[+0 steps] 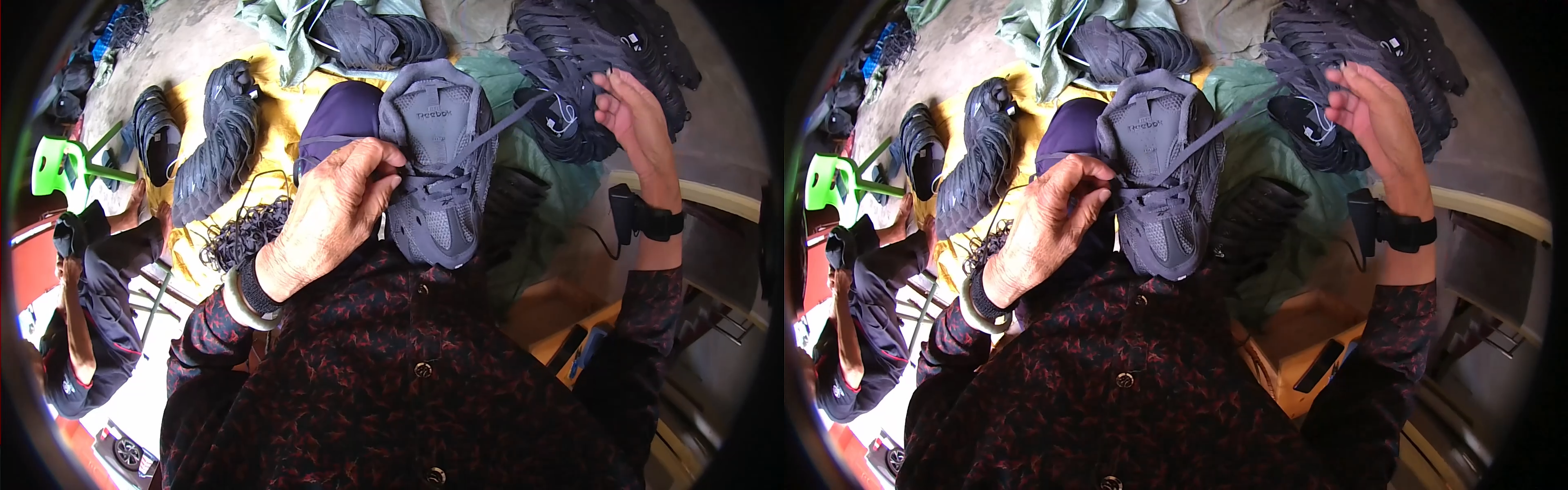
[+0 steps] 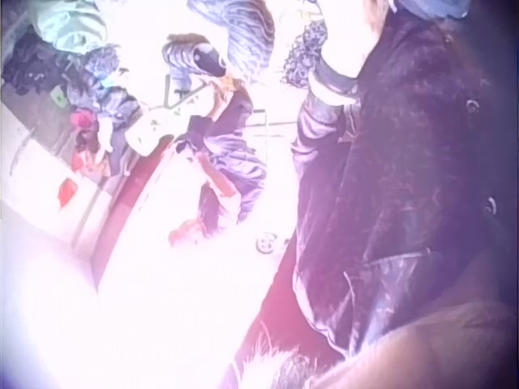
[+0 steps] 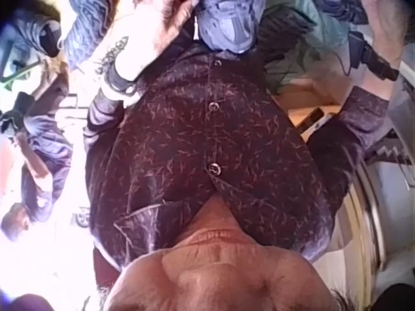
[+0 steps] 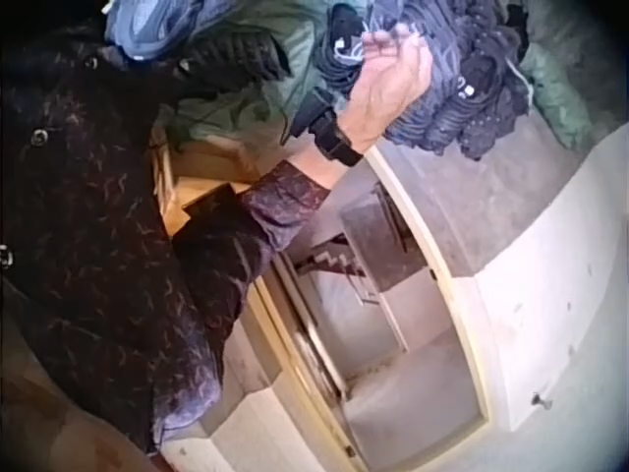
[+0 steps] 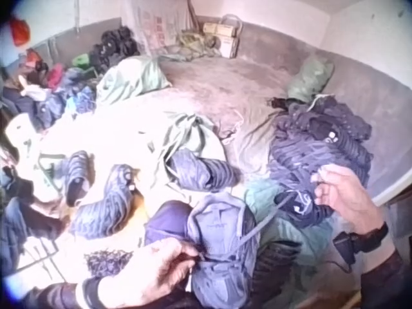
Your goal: Lacing a grey Reebok sneaker in a shoe workshop setting.
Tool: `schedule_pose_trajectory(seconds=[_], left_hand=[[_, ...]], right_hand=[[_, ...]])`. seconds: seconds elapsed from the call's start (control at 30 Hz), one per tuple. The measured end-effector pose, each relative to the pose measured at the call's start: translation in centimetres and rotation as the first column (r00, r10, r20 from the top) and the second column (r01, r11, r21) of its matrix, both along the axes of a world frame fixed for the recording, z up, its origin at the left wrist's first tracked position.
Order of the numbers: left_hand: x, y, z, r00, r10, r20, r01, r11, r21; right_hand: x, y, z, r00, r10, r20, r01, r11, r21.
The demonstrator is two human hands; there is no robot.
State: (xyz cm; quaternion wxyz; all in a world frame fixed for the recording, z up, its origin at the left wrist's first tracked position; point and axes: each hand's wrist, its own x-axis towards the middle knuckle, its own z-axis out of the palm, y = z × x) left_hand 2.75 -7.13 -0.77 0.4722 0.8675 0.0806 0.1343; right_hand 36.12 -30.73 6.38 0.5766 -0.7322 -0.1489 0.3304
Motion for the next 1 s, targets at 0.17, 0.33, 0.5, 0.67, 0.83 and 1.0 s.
schedule_pose_trajectory(seconds=[0.17,0.33,0.5,0.67,0.83,1.0], left_hand=[[0.1,-0.1,0.0,0.996,-0.020,-0.082,0.019,1.000,-0.009],[0.5,0.3,0.0,0.946,-0.032,-0.324,0.049,0.998,0.045],[0.6,0.5,0.0,0.955,-0.023,-0.295,0.043,0.997,0.061],[0.5,0.5,0.2,0.933,-0.025,-0.360,0.043,0.998,0.043],[0.0,1.6,-1.3,0.942,-0.050,-0.331,-0.067,0.941,-0.332],[-0.5,4.3,2.1,0.786,-0.321,-0.528,-0.007,0.850,-0.526]], right_hand=[[1.3,0.8,-1.3,0.849,0.296,-0.437,-0.013,0.840,0.543],[-0.1,2.1,-3.0,0.865,0.282,-0.416,0.068,0.755,0.652],[-2.8,3.6,-2.3,0.994,-0.011,-0.111,0.060,0.891,0.450],[-1.1,2.5,-3.0,0.987,0.092,-0.133,-0.023,0.894,0.448],[-0.1,1.9,-3.5,0.991,0.002,-0.130,0.048,0.924,0.380],[-1.7,3.0,-2.0,0.965,0.061,-0.255,0.075,0.868,0.490]])
